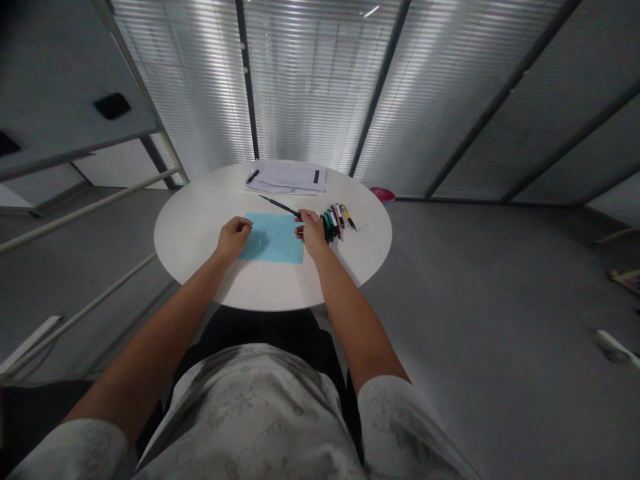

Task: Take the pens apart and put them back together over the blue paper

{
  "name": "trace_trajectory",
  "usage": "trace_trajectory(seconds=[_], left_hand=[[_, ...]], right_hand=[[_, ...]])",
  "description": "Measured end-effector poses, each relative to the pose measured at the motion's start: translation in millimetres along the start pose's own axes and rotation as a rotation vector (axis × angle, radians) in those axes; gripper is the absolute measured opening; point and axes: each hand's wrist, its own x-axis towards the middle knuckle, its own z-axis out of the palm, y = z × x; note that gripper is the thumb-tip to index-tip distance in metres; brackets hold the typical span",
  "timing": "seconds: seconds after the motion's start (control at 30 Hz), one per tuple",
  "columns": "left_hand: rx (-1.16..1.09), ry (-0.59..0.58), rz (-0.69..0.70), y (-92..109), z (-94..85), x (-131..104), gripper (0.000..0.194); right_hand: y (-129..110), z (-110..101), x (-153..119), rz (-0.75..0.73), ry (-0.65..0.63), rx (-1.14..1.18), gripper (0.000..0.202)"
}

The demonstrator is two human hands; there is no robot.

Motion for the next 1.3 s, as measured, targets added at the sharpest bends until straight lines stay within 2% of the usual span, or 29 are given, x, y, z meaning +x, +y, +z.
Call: trace_trajectory(seconds=[0.23,0.6,0.8,0.93,1.17,1.3], left_hand=[[0.064,-0.013,0.021,-9.8,2.5,2.2,0.017],[0.147,-0.096,0.048,-6.1,1.5,-0.6,0.022],[0.200,-0.116,0.097,-1.9,1.3,-3.1,0.017],[0.207,-0.140,0.110,1.4,1.6,-3.9,0.015],[0.226,-0.150,0.230,-4.2,3.4,-2.4,0.016],[0.217,-0.177,0.243,-5.5,5.1,-1.6,0.016]], right_hand=[[2.5,0.1,1.0,0.003,-0.020,-0.066,0.019],[-0.8,0.7,-0.6,0.036,-0.033,-0.071,0.019],[-2.3,2.4,-3.2,0.071,-0.079,-0.031,0.020],[-1.2,4.9,-5.9,0.098,-0.163,-0.021,0.018],[-0.8,6.9,-9.1,0.102,-0.227,-0.069,0.019],[1.2,6.7,-7.9,0.098,-0.244,-0.078,0.019]])
